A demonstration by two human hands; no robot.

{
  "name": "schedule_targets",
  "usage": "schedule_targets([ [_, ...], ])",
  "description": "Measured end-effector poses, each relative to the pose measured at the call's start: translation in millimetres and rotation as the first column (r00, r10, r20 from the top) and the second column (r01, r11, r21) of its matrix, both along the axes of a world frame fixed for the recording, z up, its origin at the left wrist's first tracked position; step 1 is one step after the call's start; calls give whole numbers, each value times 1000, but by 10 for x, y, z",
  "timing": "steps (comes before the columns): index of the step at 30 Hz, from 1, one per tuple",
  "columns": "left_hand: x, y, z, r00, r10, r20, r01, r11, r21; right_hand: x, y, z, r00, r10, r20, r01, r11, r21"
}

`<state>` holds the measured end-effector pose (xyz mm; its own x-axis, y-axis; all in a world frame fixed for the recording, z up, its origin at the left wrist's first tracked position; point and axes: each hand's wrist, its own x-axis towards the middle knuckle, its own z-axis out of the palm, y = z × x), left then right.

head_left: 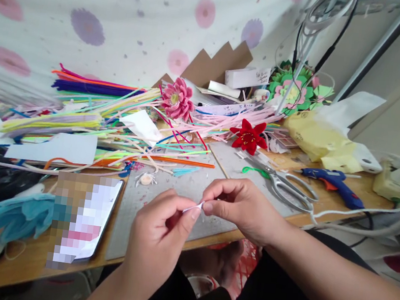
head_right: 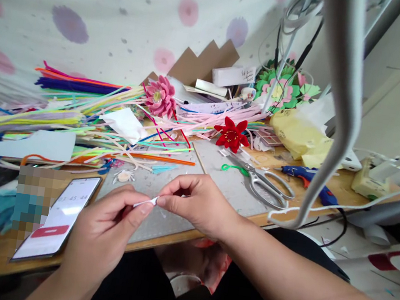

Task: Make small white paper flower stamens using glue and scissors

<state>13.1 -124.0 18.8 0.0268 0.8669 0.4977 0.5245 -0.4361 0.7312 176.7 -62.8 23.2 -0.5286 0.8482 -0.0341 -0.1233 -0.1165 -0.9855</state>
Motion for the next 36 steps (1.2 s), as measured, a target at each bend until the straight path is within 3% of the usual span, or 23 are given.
schedule_targets([
  [10, 19, -21, 21, 999, -7, -31, 8, 999, 48, -20, -36, 6, 997, -77, 25, 76, 996, 40],
  [13, 3, -3, -20, 998, -17, 62, 21, 999, -50, 1, -36, -15, 998, -57, -7, 57, 998, 4],
  [17, -37, 32, -132, 954, -7, 299, 73, 975, -209, 38, -22, -51, 993, 29, -118, -34, 999, -39],
  [21, -54, 48, -185, 922, 14, 386, 92, 963, -255, 40, -12, -72, 988, 46, -147, -53, 998, -46],
  [36, -20, 4, -37, 994, -7, 113, 22, 991, -134, -34, -51, -92, 996, -21, -82, 17, 999, -42],
])
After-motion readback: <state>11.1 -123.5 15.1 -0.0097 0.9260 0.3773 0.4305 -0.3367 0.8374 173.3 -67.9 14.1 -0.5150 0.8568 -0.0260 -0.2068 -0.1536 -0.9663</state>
